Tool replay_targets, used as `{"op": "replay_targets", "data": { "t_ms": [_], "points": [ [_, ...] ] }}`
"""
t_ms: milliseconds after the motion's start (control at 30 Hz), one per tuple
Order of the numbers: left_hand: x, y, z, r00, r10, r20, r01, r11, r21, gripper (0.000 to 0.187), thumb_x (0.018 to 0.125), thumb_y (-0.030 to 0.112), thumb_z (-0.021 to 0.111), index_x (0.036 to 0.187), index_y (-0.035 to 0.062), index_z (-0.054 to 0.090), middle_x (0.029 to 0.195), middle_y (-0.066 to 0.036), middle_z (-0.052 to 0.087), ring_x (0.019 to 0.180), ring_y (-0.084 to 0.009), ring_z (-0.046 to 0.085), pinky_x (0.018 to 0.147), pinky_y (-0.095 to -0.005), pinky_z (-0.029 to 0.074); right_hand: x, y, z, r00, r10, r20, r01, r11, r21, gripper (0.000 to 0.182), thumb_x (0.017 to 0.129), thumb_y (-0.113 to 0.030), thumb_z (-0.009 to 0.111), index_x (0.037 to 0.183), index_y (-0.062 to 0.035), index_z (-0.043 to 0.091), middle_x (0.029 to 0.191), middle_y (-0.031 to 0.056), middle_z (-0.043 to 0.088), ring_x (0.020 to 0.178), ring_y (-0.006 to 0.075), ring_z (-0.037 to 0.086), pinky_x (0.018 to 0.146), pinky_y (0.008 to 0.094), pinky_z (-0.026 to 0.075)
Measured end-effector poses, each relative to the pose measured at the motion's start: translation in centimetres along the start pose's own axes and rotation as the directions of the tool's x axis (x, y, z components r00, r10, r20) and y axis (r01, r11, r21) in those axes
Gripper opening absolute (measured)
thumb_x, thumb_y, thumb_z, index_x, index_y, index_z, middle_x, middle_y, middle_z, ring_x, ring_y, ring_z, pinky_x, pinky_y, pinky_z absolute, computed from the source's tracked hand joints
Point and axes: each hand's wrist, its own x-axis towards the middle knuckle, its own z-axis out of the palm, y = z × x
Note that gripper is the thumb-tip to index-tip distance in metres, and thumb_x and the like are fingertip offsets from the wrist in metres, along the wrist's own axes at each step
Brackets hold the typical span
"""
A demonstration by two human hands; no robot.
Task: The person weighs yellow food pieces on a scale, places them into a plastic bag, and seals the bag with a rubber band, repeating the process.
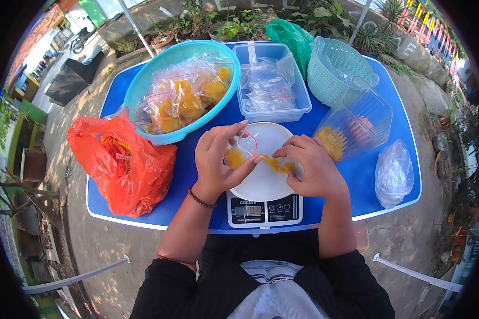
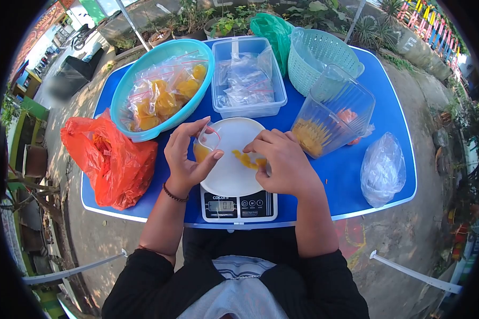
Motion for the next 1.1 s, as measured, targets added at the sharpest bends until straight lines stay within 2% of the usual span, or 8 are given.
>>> {"op": "replay_targets", "data": {
  "t_ms": [133, 233, 333, 433, 633, 833, 933, 1100],
  "points": [
    [0.1, 0.2, 0.0, 1.0, 0.002, 0.011, -0.002, 1.0, 0.0, 0.06, 0.08, 0.033, 0.088, 0.127, 0.0007, 0.068, 0.1, -0.01, 0.073, 0.09, -0.0198, 0.068, 0.082, -0.0312, 0.054, 0.1, 0.1, 0.2, 0.997, 0.058, 0.052, -0.062, 0.994, 0.086, 0.033, 0.078, 0.004, 0.068, 0.108, -0.0071, 0.073, 0.102, 0.0087, 0.069, 0.097, 0.0274, 0.067, 0.091, 0.0377, 0.047],
    [0.1, 0.2, 0.1, 1.0, -0.008, 0.015, 0.008, 1.0, 0.005, 0.06, 0.08, 0.033, 0.088, 0.127, 0.0004, 0.068, 0.1, -0.01, 0.073, 0.09, -0.0202, 0.068, 0.082, -0.0316, 0.054, 0.2, 0.5, 1.4, 0.999, 0.03, -0.04, -0.022, 0.984, 0.177, 0.026, 0.084, 0.004, 0.068, 0.108, -0.0054, 0.072, 0.102, 0.0095, 0.07, 0.095, 0.0295, 0.068, 0.092, 0.0412, 0.05],
    [0.0, 0.1, 0.1, 1.0, -0.012, 0.015, 0.012, 1.0, -0.004, 0.06, 0.08, 0.033, 0.088, 0.126, 0.0001, 0.069, 0.1, -0.01, 0.073, 0.09, -0.0206, 0.069, 0.082, -0.0317, 0.054, 0.6, 0.2, 2.1, 0.983, -0.082, -0.162, 0.103, 0.987, 0.125, 0.03, 0.083, 0.008, 0.069, 0.111, -0.0007, 0.072, 0.102, 0.0123, 0.072, 0.094, 0.0276, 0.072, 0.078, 0.0352, 0.058],
    [0.1, 0.2, 0.1, 1.0, -0.026, 0.006, 0.026, 0.999, -0.026, 0.06, 0.08, 0.034, 0.088, 0.126, 0.0, 0.069, 0.099, -0.01, 0.073, 0.089, -0.0207, 0.069, 0.082, -0.0319, 0.054, 0.5, 0.1, 2.7, 0.987, -0.042, -0.156, 0.076, 0.973, 0.219, 0.028, 0.082, 0.004, 0.069, 0.109, -0.004, 0.073, 0.108, 0.0123, 0.07, 0.101, 0.0317, 0.065, 0.094, 0.0438, 0.053],
    [0.1, 0.2, 0.0, 1.0, -0.014, 0.019, 0.014, 1.0, 0.001, 0.06, 0.08, 0.033, 0.088, 0.127, 0.0001, 0.069, 0.099, -0.01, 0.073, 0.089, -0.0203, 0.069, 0.082, -0.0317, 0.054, 0.6, -1.1, 1.4, 0.994, -0.111, -0.024, 0.112, 0.994, 0.007, 0.038, 0.071, 0.001, 0.067, 0.107, -0.0048, 0.075, 0.113, 0.0108, 0.066, 0.111, 0.0316, 0.059, 0.094, 0.04, 0.053],
    [0.0, 0.1, 0.1, 1.0, -0.011, 0.016, 0.011, 1.0, 0.003, 0.06, 0.079, 0.031, 0.089, 0.127, 0.0008, 0.068, 0.099, -0.009, 0.073, 0.089, -0.0203, 0.069, 0.082, -0.0314, 0.054, 0.4, 0.1, 2.3, 0.998, -0.059, -0.028, 0.063, 0.985, 0.159, 0.025, 0.078, 0.002, 0.069, 0.102, -0.0038, 0.074, 0.105, 0.0116, 0.065, 0.101, 0.0307, 0.064, 0.09, 0.0409, 0.054],
    [0.1, 0.1, 0.1, 1.0, -0.013, 0.023, 0.013, 1.0, -0.001, 0.06, 0.079, 0.03, 0.089, 0.127, 0.0011, 0.068, 0.1, -0.009, 0.073, 0.09, -0.0202, 0.069, 0.083, -0.0314, 0.054, 0.7, -0.7, 2.3, 0.991, -0.078, -0.108, 0.098, 0.976, 0.194, 0.022, 0.08, 0.002, 0.071, 0.102, -0.0027, 0.073, 0.104, 0.0113, 0.068, 0.095, 0.0301, 0.068, 0.088, 0.0417, 0.054],
    [0.1, 0.1, 0.0, 1.0, -0.017, 0.014, 0.017, 1.0, -0.008, 0.059, 0.079, 0.029, 0.089, 0.127, 0.0013, 0.068, 0.1, -0.009, 0.073, 0.091, -0.0202, 0.069, 0.083, -0.0314, 0.054, 0.9, -0.1, 2.0, 0.943, -0.187, -0.275, 0.192, 0.981, -0.007, 0.019, 0.086, 0.006, 0.066, 0.103, -0.0003, 0.072, 0.108, 0.0111, 0.074, 0.096, 0.0307, 0.073, 0.092, 0.0422, 0.057]
  ]
}}
